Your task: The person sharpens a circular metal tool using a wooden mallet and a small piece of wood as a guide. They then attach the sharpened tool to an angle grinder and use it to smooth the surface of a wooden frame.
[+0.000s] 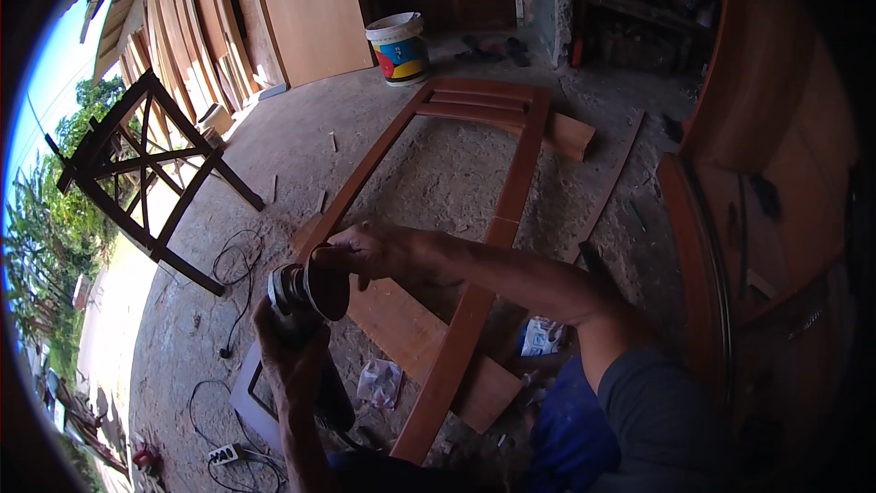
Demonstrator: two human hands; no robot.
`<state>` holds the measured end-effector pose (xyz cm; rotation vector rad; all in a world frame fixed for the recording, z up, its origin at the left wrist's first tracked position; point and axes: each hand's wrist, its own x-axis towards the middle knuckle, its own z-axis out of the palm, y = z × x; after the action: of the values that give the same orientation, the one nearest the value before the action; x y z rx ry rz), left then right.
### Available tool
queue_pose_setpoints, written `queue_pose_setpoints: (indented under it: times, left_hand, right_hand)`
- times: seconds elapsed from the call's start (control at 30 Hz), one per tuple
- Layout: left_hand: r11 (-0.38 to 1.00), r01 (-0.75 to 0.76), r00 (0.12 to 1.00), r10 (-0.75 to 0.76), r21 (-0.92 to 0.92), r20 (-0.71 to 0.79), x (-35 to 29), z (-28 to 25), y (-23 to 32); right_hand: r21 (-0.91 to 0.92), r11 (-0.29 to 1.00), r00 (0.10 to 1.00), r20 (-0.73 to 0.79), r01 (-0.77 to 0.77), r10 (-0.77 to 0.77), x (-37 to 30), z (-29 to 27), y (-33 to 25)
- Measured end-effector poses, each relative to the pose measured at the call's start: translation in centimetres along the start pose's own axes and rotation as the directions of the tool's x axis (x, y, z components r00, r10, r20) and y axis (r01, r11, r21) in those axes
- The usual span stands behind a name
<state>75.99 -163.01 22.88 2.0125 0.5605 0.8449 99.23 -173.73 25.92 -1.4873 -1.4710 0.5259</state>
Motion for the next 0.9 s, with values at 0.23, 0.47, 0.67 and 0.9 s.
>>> queue_pose_setpoints:
  times: [0.23, 0.47, 0.67, 0.9]
  left_hand:
    - [1.000, 0.017, 1.000, -0.017, -0.006, 0.003, -0.1, 0.5, 0.5]
    - [0.986, 0.164, 0.986, -0.164, 0.022, 0.012, -0.2, 0.0, 1.9]
    - [1.000, -0.006, 1.000, 0.006, -0.008, 0.026, -0.4, 1.2, 0.7]
    - [0.991, 0.121, 0.992, -0.120, -0.054, 0.029, 0.1, 1.3, -0.1]
  right_hand:
    - [-0.588, 0.546, 0.776, 0.249, 0.596, -0.579, -0.6, 0.0, -2.8]
    - [-0.403, 0.818, 0.840, -0.182, 0.411, -0.512, -0.7, 1.3, 0.0]
    - [-0.694, 0.298, 0.597, 0.234, 0.655, -0.767, -1.3, 1.7, -1.7]
    - [-0.042, 0.998, 0.992, -0.116, 0.041, -0.045, 1.5, 2.2, -0.1]
